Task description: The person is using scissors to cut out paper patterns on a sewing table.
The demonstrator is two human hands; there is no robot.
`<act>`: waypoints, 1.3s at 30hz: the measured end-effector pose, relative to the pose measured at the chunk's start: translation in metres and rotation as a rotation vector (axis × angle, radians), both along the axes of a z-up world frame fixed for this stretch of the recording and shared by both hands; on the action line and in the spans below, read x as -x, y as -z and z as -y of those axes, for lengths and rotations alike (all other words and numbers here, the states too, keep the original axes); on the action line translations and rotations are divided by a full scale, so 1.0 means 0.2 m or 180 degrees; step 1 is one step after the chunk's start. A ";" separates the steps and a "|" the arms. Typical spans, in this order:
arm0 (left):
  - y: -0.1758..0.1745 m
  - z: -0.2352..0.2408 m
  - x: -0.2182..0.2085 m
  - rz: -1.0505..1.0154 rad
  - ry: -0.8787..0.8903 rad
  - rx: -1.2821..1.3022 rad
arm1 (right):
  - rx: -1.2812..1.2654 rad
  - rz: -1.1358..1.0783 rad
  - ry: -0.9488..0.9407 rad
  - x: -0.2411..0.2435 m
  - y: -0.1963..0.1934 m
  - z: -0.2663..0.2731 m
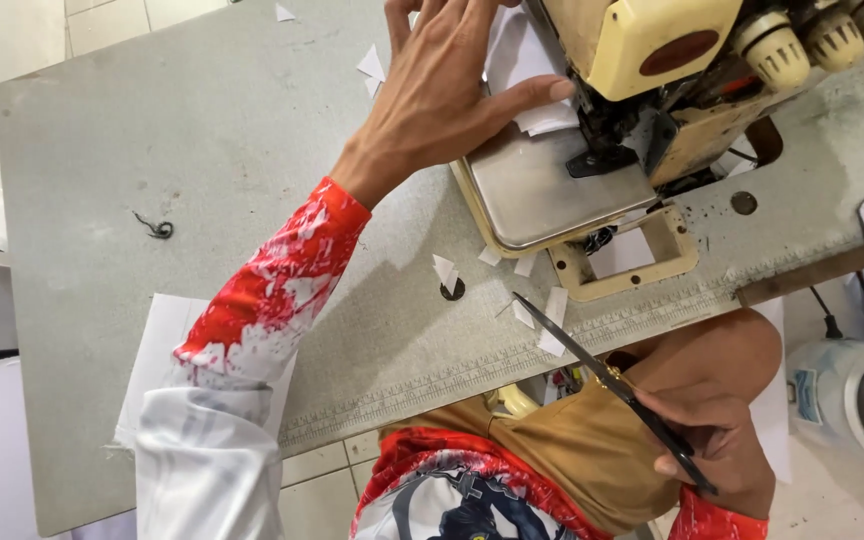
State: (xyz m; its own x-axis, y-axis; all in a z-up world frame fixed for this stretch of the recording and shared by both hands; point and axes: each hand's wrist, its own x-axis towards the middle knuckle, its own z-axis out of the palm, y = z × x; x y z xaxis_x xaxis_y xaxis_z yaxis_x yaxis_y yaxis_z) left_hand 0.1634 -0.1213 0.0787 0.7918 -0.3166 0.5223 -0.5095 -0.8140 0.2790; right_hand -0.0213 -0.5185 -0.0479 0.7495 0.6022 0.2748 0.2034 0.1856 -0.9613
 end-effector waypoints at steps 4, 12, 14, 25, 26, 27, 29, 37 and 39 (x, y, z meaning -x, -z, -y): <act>-0.01 -0.06 0.07 -0.0181 0.0142 0.0408 | 0.0048 -0.0006 0.0091 0.02 0.02 0.01; -0.36 -0.58 0.66 -0.1856 -0.0770 -0.1464 | 0.0247 -0.0136 0.0226 0.03 -0.01 0.01; -0.37 -0.63 0.83 -0.3133 -0.1523 -0.1835 | 0.0354 0.0000 0.0134 0.01 0.00 0.01; 0.25 -0.58 1.23 -0.1385 -0.1359 -0.0842 | 0.0543 -0.0132 0.0414 0.04 0.05 0.00; 0.29 -0.55 1.19 -0.1384 -0.1384 -0.0824 | 0.0554 -0.0121 0.0388 0.02 0.04 -0.02; 0.34 -0.52 1.16 -0.0905 -0.1300 -0.0954 | 0.0537 -0.0041 0.0239 0.02 0.03 -0.02; 0.39 -0.46 1.10 -0.0435 -0.1203 -0.1067 | 0.0532 0.0028 0.0097 0.01 0.04 -0.01; 0.15 -0.46 0.91 -0.0611 0.0387 -0.0102 | 0.0352 0.0012 -0.0010 0.02 0.03 -0.04; 0.18 -0.42 0.88 -0.0499 0.0712 -0.0021 | 0.0388 -0.0002 -0.0047 0.01 0.04 -0.04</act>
State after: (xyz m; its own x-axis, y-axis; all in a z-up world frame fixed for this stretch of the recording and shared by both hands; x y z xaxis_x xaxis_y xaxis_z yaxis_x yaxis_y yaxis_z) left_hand -0.0123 -0.0381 0.0430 0.7728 -0.4958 0.3962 -0.6279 -0.6881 0.3636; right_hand -0.0229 -0.5115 -0.0566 0.7405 0.6421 0.1984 0.2009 0.0703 -0.9771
